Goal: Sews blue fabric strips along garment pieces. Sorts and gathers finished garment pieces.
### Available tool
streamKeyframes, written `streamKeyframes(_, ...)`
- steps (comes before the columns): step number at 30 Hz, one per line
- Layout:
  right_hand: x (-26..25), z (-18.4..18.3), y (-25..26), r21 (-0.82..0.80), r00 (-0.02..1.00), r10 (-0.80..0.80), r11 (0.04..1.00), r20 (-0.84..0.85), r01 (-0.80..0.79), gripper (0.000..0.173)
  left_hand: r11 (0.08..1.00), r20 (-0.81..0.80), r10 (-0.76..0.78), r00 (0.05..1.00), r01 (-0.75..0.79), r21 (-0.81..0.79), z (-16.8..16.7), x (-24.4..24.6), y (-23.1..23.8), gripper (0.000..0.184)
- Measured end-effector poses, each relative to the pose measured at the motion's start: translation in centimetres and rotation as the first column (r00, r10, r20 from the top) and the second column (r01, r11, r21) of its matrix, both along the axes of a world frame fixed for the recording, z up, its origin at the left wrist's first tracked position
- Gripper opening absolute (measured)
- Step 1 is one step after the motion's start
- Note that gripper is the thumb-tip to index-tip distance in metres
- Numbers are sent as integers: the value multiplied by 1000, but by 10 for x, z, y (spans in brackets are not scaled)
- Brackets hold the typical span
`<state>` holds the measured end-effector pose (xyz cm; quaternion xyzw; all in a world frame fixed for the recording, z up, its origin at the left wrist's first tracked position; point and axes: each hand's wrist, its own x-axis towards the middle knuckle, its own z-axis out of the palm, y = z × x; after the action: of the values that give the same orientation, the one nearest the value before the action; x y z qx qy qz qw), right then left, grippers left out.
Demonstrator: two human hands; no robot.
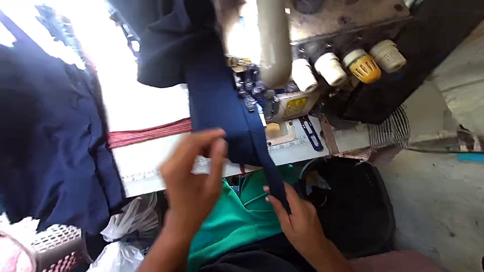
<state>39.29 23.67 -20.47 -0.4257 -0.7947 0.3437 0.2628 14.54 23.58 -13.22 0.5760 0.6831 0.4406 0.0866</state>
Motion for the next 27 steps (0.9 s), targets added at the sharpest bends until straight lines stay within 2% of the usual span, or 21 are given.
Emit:
streamKeyframes(2,17,-4,-20,65,999,21,998,33,-23,26,992,281,-62,958,90,-88,-25,37,-22,30)
streamKeyframes(5,30,5,-35,124,975,180,973,128,-196,24,973,605,-76,793,191,-129,-41,73,-32,33)
streamKeyframes(7,32,11,-29,66,902,366,919,227,-389,26,966,730,-37,682,212,-149,-36,78,-32,23)
streamKeyframes(9,33,17,-8,-34,825,517,851,229,-524,34,954,786,-12,618,242,-175,-26,73,-34,18)
streamKeyframes(11,33,24,26,-30,893,446,895,58,-445,42,942,862,-23,507,299,-151,-14,63,-36,17)
streamKeyframes(14,6,30,75,77,955,165,986,-248,-150,40,920,968,-22,248,385,-78,-2,55,-41,19)
streamKeyframes(16,-26,30,96,98,956,105,992,-272,-81,47,904,992,7,129,422,-61,2,56,-41,20)
streamKeyframes(17,-41,25,102,66,962,93,995,-256,-79,48,904,995,26,100,423,-66,2,58,-40,19)
streamKeyframes(19,-57,15,105,-43,962,75,995,-262,-89,33,907,993,57,107,409,-97,-1,63,-39,15)
streamKeyframes(21,-58,15,95,-139,949,45,986,-313,-93,15,916,981,65,181,380,-131,-9,66,-38,13)
streamKeyframes(25,-45,26,62,-388,870,-50,906,-490,-166,13,934,927,-1,376,331,-133,-33,72,-47,22)
streamKeyframes(27,-41,26,52,-456,841,-120,875,-528,-162,14,936,913,-7,408,323,-137,-41,75,-49,23)
